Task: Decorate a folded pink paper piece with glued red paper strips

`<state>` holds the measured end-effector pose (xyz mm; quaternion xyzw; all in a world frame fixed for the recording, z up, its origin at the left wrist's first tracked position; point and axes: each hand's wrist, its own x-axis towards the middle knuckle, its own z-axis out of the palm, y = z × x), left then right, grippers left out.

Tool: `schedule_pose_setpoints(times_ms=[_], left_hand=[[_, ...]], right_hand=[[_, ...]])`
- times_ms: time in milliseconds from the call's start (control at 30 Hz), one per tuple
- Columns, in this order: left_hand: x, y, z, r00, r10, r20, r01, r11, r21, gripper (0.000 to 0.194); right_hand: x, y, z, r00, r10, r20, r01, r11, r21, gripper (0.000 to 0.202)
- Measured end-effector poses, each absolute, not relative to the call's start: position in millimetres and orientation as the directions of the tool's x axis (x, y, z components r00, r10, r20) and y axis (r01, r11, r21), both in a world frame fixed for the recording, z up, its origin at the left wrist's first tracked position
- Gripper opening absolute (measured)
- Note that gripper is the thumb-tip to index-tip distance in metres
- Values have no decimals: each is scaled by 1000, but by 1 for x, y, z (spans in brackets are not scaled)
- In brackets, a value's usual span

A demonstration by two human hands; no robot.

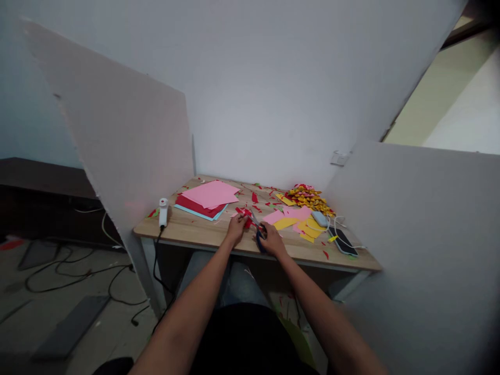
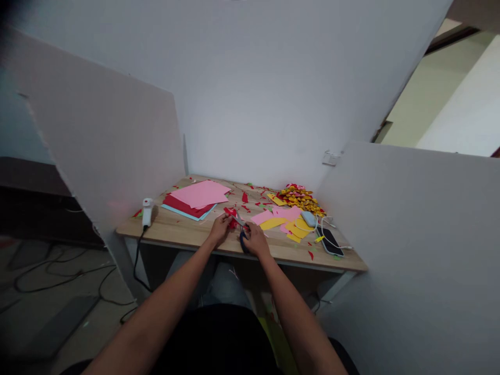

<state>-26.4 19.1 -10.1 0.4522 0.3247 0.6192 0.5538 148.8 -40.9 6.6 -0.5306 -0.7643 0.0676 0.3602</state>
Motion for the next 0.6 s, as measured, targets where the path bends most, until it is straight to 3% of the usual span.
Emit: schedule_pose_setpoints(times_ms=[400,600], left_hand=[[-27,17,-10,45,989,143,-368,-116,923,38],[-27,16,-9,21,992,123,-376,-106,920,37]], right_hand=[[153,-42,4,-95,886,454,766,357,-535,43],[151,-36,0,-86,865,495,777,369,-510,56]])
